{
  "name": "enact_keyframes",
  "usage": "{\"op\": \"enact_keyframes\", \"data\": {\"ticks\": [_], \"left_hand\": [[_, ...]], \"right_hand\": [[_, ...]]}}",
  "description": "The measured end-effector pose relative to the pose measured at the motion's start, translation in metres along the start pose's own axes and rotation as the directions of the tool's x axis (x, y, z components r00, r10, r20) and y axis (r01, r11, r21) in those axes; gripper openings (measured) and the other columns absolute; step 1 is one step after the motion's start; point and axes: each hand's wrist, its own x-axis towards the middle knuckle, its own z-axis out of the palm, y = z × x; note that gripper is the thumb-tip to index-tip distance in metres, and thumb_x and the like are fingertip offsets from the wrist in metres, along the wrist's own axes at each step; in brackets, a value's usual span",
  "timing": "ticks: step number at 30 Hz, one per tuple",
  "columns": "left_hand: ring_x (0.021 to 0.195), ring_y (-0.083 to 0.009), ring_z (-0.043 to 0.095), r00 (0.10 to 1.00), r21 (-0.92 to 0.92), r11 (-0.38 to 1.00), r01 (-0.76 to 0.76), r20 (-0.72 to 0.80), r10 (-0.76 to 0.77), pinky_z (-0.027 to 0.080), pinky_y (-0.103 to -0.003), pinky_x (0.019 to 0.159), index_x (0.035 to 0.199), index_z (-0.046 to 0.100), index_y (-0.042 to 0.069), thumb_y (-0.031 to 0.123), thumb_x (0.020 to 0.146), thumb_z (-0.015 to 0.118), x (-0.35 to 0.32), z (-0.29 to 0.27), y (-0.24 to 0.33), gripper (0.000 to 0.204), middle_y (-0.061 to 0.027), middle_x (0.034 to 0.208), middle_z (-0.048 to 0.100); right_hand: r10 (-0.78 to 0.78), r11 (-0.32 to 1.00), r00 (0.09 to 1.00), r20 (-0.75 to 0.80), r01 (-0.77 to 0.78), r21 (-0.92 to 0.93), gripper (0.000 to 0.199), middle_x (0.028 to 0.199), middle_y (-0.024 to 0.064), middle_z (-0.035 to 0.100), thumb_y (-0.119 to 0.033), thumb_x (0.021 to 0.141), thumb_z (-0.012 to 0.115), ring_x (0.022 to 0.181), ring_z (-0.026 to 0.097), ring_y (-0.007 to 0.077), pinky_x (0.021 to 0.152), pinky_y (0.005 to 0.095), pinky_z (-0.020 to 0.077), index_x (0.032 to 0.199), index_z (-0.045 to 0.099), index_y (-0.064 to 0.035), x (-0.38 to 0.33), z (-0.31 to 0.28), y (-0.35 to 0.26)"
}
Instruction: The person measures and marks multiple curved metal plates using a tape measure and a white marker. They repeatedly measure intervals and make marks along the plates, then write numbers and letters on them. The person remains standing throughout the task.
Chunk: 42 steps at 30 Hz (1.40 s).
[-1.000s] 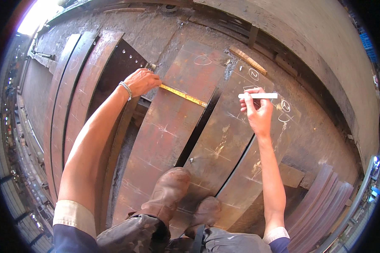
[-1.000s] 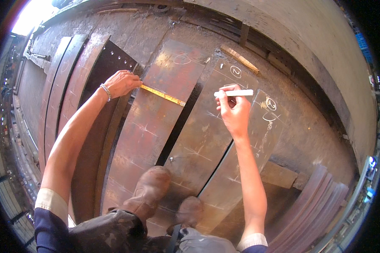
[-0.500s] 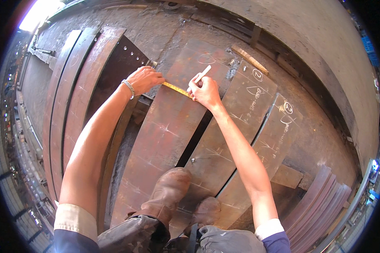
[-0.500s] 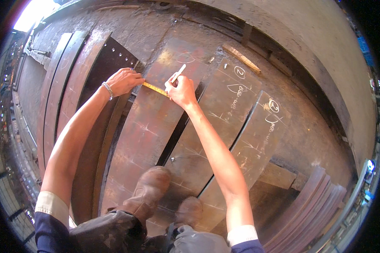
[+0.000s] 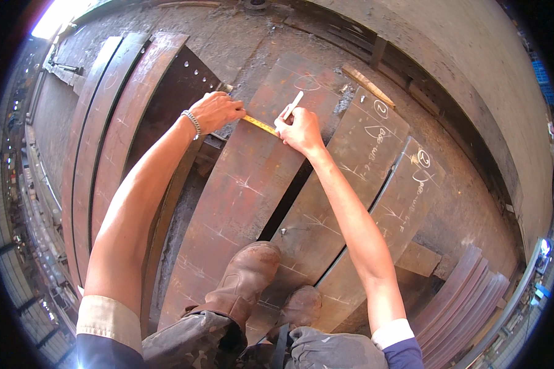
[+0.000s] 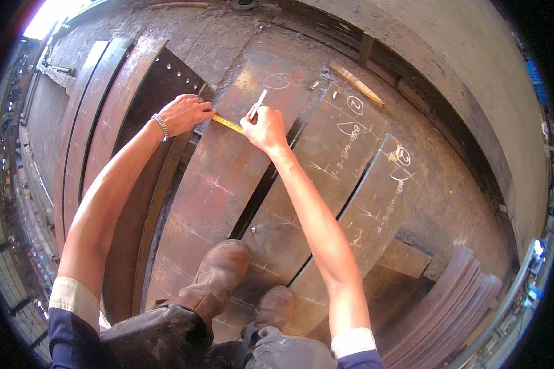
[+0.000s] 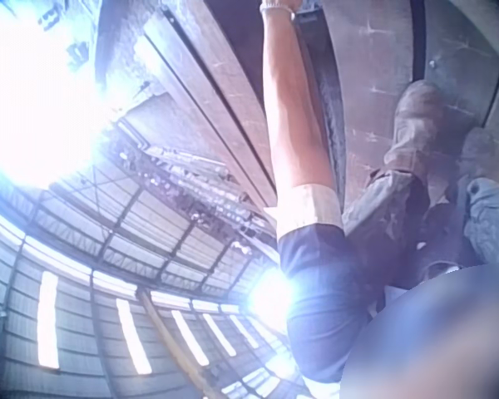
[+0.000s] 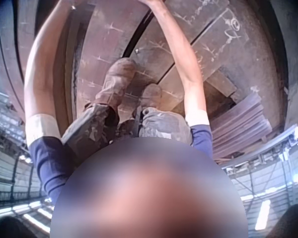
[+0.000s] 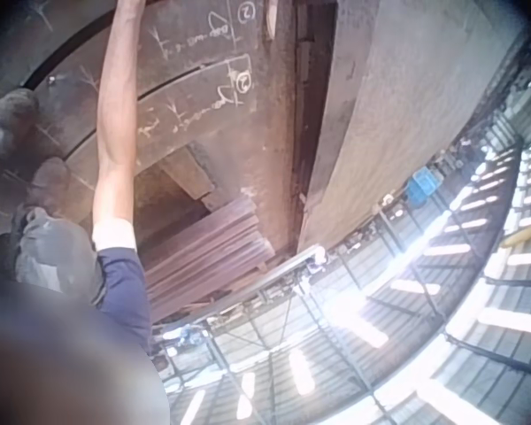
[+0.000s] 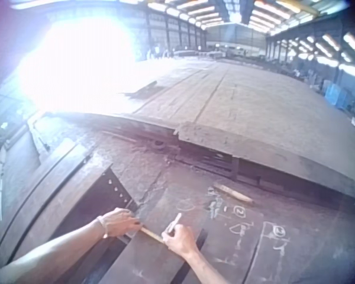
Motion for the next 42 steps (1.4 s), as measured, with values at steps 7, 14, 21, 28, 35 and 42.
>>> {"op": "enact_keyframes", "data": {"ticks": [7, 14, 21, 28, 35, 42], "left_hand": [[0.098, -0.0212, 0.065, 1.000, 0.010, 1.000, 0.009, 0.025, -0.009, 0.053, -0.035, 0.088, 0.118, 0.063, 0.011, 0.008, 0.086, 0.065, 0.003, -0.001, 0.004, 0.032, -0.0042, 0.107, 0.063], [0.097, -0.0219, 0.066, 1.000, 0.019, 1.000, 0.005, 0.013, -0.005, 0.052, -0.036, 0.088, 0.118, 0.063, 0.010, 0.008, 0.086, 0.066, -0.002, 0.002, 0.005, 0.032, -0.0049, 0.106, 0.063], [0.098, -0.0247, 0.063, 0.999, 0.046, 0.999, -0.021, 0.026, 0.019, 0.051, -0.039, 0.087, 0.119, 0.060, 0.011, 0.007, 0.085, 0.065, -0.001, -0.010, -0.011, 0.035, -0.0055, 0.111, 0.060], [0.081, -0.0277, 0.070, 0.896, -0.626, 0.735, 0.263, -0.125, -0.427, 0.055, -0.037, 0.078, 0.096, 0.072, 0.006, 0.017, 0.087, 0.070, -0.010, -0.066, 0.017, 0.015, -0.0126, 0.091, 0.073], [0.075, -0.0129, 0.066, 0.910, -0.993, -0.094, 0.071, 0.103, -0.401, 0.058, -0.027, 0.071, 0.101, 0.069, 0.001, 0.017, 0.096, 0.067, 0.044, -0.090, 0.012, 0.017, -0.0054, 0.087, 0.069], [0.082, -0.0129, 0.065, 0.929, -0.966, -0.258, -0.027, 0.071, -0.363, 0.055, -0.027, 0.072, 0.110, 0.068, 0.004, 0.025, 0.099, 0.063, 0.084, -0.107, -0.045, 0.024, -0.0056, 0.095, 0.068]], "right_hand": [[-0.161, 0.958, 0.978, -0.129, 0.123, -0.260, 0.016, 0.067, 0.0205, 0.066, -0.013, 0.082, 0.067, 0.065, 0.069, 0.0368, 0.063, 0.0432, 0.0550, 0.081, 0.064, 0.0027, -0.005, 0.006, -0.009], [-0.362, 0.928, 0.792, -0.491, 0.256, -0.271, 0.009, 0.064, 0.0122, 0.066, -0.009, 0.091, 0.066, 0.056, 0.068, 0.0263, 0.054, 0.0357, 0.0529, 0.087, 0.060, -0.0050, -0.009, -0.036, -0.036], [-0.178, 0.979, 0.759, -0.626, 0.201, -0.035, 0.007, 0.069, 0.0053, 0.069, -0.011, 0.094, 0.065, 0.058, 0.067, 0.0114, 0.056, 0.0258, 0.0511, 0.090, 0.063, -0.0059, -0.064, -0.115, -0.041], [-0.347, 0.922, 0.646, -0.679, 0.104, -0.373, 0.014, 0.067, 0.0037, 0.067, -0.014, 0.094, 0.066, 0.057, 0.063, 0.0086, 0.055, 0.0241, 0.0489, 0.084, 0.064, -0.0043, -0.179, -0.293, -0.091], [-0.319, 0.874, 0.335, -0.886, -0.257, -0.412, 0.015, 0.073, 0.0025, 0.068, -0.014, 0.095, 0.063, 0.067, 0.066, 0.0127, 0.062, 0.0312, 0.0538, 0.086, 0.065, -0.0018, -0.329, -0.401, -0.217], [-0.338, 0.709, 0.321, -0.885, -0.532, -0.463, 0.018, 0.089, 0.0053, 0.071, -0.020, 0.102, 0.061, 0.076, 0.065, 0.0070, 0.065, 0.0224, 0.0539, 0.105, 0.065, -0.0034, -0.418, -0.420, -0.259]]}}
